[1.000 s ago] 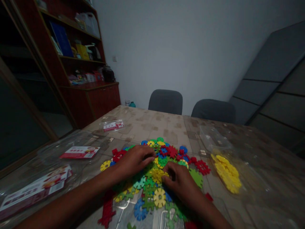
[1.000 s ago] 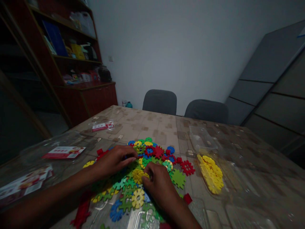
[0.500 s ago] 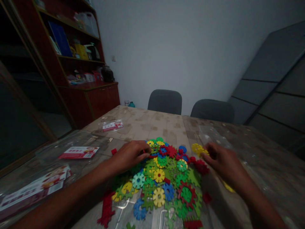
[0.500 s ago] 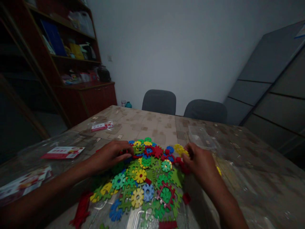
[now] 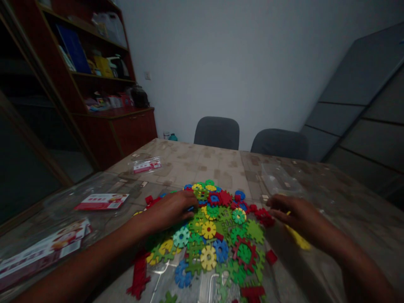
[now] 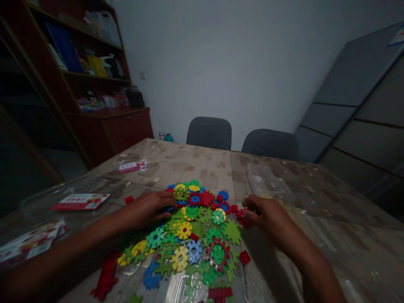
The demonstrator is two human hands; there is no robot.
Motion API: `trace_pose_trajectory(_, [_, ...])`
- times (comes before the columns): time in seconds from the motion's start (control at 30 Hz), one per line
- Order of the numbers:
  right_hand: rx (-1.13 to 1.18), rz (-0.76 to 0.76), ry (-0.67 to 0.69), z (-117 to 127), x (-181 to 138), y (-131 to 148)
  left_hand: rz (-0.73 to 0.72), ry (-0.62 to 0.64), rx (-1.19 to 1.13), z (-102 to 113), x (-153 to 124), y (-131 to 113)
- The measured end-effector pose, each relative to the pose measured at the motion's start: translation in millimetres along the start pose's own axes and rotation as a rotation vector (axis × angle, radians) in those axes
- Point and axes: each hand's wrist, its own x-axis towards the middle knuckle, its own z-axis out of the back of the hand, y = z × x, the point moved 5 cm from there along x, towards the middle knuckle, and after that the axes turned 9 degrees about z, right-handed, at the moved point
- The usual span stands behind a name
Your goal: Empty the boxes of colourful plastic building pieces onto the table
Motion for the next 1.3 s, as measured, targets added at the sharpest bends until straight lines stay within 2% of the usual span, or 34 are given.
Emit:
trace_pose_trajectory(0.1, [-0.037,0.038,0.160,-39.9,4.3,32.7,-0.022,0.092,0.017,3.1,-8.2,-6.0])
trace_pose_trajectory(0.2, [-0.081,0.035,0.200,-70.4,6.1,48.5,-0.002,0.187,0.063,3.3,-17.5,-12.0])
trace_pose_trajectory(0.3, [-0.056,0.073,0.194,-85.8,10.7,55.4,0.042,0.213,0.115,0.4,-22.1,-15.4])
trace_pose_trajectory(0.53, [0.048,0.160,0.031,-80.4,28.5,67.2,0.075,0.239,0.081,-1.1,-15.4,-19.1])
trace_pose_trajectory(0.73, [0.027,0.098,-0.105,-69.5,33.7,52.9,0.095,0.195,0.140,6.2,-8.1,-18.4])
trace_pose_trajectory(0.8, [0.005,0.082,-0.096,-65.8,31.9,49.1,0.101,0.200,0.131,7.2,-9.4,-15.6])
trace_pose_trajectory(0.9, [0.000,0.102,-0.010,-64.5,27.3,51.3,0.119,0.245,0.099,7.7,-13.6,-9.3])
trace_pose_trajectory(1.03, [0.009,0.129,0.128,-77.6,21.0,59.9,0.135,0.314,0.097,7.4,-18.1,-4.7])
trace_pose_trajectory(1.3, [-0.064,0.125,0.140,-107.6,21.0,78.8,0.118,0.302,0.097,0.3,-18.5,-17.5])
